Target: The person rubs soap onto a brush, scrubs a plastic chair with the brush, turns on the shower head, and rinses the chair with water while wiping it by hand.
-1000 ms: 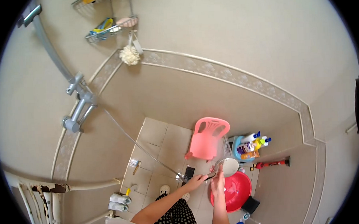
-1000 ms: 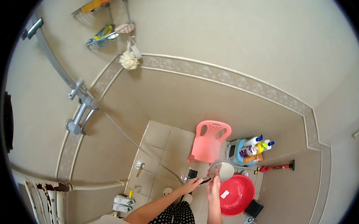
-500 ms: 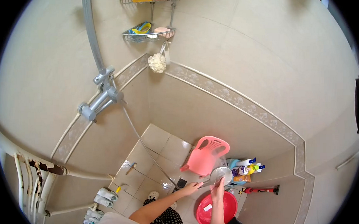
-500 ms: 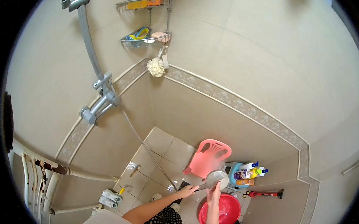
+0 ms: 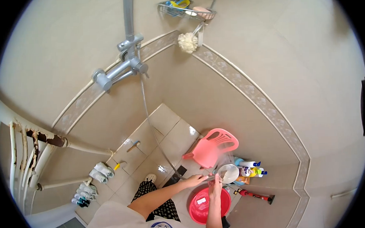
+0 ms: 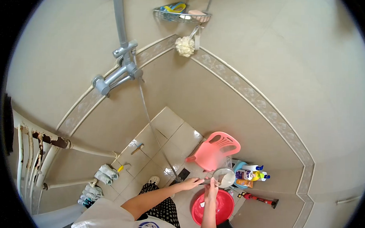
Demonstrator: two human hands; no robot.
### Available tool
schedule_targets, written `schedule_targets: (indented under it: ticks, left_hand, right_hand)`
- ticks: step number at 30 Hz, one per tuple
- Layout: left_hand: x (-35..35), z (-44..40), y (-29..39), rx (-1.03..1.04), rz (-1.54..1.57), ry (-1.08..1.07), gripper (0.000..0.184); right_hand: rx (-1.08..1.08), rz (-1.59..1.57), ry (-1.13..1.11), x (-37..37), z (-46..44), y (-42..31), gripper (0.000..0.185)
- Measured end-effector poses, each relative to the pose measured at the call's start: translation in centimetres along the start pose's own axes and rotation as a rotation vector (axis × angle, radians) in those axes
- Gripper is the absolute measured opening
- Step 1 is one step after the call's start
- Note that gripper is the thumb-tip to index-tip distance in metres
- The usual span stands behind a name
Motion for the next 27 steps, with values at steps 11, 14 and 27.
schedule_targets:
  ticks: [11, 14, 27]
  left_hand:
    - [-0.4, -2.2, 0.7, 0.126, 0.524, 0.020, 0.048]
    - [-0.6, -1.9, 2.8, 0.043, 0.845, -0.045, 0.048]
    - [-0.9, -1.0, 3.3, -0.152, 0.994, -0.012, 0.028]
  right_hand:
    - [-0.147, -0.019, -0.146, 2.9, 1.2, 0.4, 0.033]
    - [-0.158, 0.067, -0.114, 2.9, 1.6, 1.0, 0.036]
    - [-0.080, 0.136, -0.071, 2.5, 1.6, 3.1, 0.046]
Point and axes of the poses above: each hand's wrist, its own z-axis away from the middle knuckle, its own x-axis out of the palm, y = z × x, the point moved 10 cm from there along -z, towards the middle knuckle, and after that the axes turned 3 degrees about z, right-handed, at the moved point
